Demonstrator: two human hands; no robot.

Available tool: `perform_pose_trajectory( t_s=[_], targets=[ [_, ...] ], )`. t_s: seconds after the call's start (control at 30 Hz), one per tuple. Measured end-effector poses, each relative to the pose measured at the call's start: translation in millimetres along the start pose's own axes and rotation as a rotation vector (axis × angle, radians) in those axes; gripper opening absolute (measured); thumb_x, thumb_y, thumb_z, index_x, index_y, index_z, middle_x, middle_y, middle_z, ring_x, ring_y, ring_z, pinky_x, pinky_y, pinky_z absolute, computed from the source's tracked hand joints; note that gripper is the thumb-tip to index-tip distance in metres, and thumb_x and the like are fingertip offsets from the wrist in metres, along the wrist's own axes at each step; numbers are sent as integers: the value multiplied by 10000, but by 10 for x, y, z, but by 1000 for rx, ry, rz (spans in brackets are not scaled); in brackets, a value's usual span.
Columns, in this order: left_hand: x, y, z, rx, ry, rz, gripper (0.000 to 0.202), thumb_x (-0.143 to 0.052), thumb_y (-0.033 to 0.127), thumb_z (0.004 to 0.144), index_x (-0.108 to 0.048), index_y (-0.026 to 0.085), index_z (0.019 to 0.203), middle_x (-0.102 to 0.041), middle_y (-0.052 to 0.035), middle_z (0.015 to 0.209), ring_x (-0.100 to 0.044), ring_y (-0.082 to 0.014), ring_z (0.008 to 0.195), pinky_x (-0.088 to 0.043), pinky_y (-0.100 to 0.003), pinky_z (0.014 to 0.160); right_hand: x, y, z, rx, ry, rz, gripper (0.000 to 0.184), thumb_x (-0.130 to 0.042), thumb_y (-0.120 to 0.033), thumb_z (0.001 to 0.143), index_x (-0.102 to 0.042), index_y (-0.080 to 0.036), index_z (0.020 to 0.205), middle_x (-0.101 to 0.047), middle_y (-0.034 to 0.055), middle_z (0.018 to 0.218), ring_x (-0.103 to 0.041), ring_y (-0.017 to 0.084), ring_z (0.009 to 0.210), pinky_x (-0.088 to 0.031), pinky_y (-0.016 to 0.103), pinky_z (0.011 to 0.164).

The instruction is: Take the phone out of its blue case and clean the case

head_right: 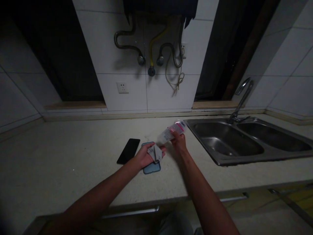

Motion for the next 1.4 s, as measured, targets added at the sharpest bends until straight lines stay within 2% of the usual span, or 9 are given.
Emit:
perform_pose_trajectory(
  t_s=[0.2, 0.3, 0.4, 0.63, 0.8, 0.93, 1.07, 1.23, 1.4],
  targets=[
    [68, -18, 47, 12, 35, -26, 321, -455, 252, 933, -619, 61, 1132, -736, -171, 886, -725, -295, 855, -525, -514, 861, 131, 150, 39, 2, 35, -94, 364, -890, -325, 529, -715, -179, 812, -743, 3, 777, -658, 149, 672, -531, 259, 622],
    [43, -53, 39, 36, 4, -28, 346, -470, 306, 924, -636, 56, 1097, -733, -168, 862, -718, -309, 855, -523, -521, 855, 228, 202, 6, 13, 34, -175, 381, -898, -304, 541, -730, -171, 855, -758, 18, 819, -669, 149, 708, -528, 251, 659],
    [-9, -50, 22, 21, -43, -14, 300, -494, 243, 885, -655, 51, 1049, -729, -170, 852, -714, -301, 848, -528, -492, 850, 258, 209, -9, 44, 36, -198, 333, -884, -295, 582, -740, -155, 849, -755, 25, 798, -668, 149, 697, -524, 250, 661],
    [-115, -39, -20, -41, -108, -45, 316, -436, 43, 808, -664, 92, 1021, -725, -145, 898, -710, -264, 866, -538, -442, 855, 198, 105, -54, 111, 28, -155, 305, -883, -261, 564, -738, -157, 812, -740, 23, 760, -663, 150, 661, -534, 251, 634],
    [-111, -147, -14, 12, -93, -39, 291, -444, 73, 848, -649, 86, 1055, -720, -156, 928, -705, -274, 915, -528, -444, 874, 216, 115, -70, 125, 11, -176, 271, -875, -276, 562, -714, -147, 737, -714, 26, 670, -638, 151, 571, -531, 259, 567],
    [-121, -141, -20, -21, -98, -73, 272, -432, 92, 872, -645, 93, 1041, -719, -149, 931, -703, -267, 928, -518, -447, 893, 184, 122, -88, 129, -37, -261, 282, -874, -258, 594, -747, -169, 829, -758, 36, 782, -686, 170, 676, -569, 284, 655],
    [-133, -87, -12, -76, -105, -73, 274, -423, 104, 869, -660, 116, 1005, -727, -135, 913, -701, -273, 928, -513, -474, 898, 92, 142, -172, 70, -87, -337, 325, -898, -242, 566, -765, -173, 855, -769, 53, 814, -697, 184, 710, -570, 280, 651],
    [-128, -68, 1, -80, -71, -104, 277, -434, 120, 855, -667, 97, 1002, -729, -149, 918, -694, -281, 963, -498, -478, 937, 24, 138, -246, 45, -79, -304, 284, -908, -213, 543, -752, -172, 778, -757, 54, 753, -684, 188, 657, -563, 291, 622],
    [-176, -88, -38, -52, -87, -79, 278, -400, 158, 901, -667, 109, 958, -728, -155, 941, -693, -284, 972, -505, -491, 928, 54, 132, -225, 35, -51, -255, 264, -902, -233, 549, -730, -169, 739, -759, 67, 728, -683, 191, 620, -554, 287, 586]
  ],
)
Point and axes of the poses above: each hand's wrist, its own z-axis towards the middle knuckle, its own x-axis out of the back of the hand, y = z × x, the point moved 7 cm from there along z, towards the middle knuckle
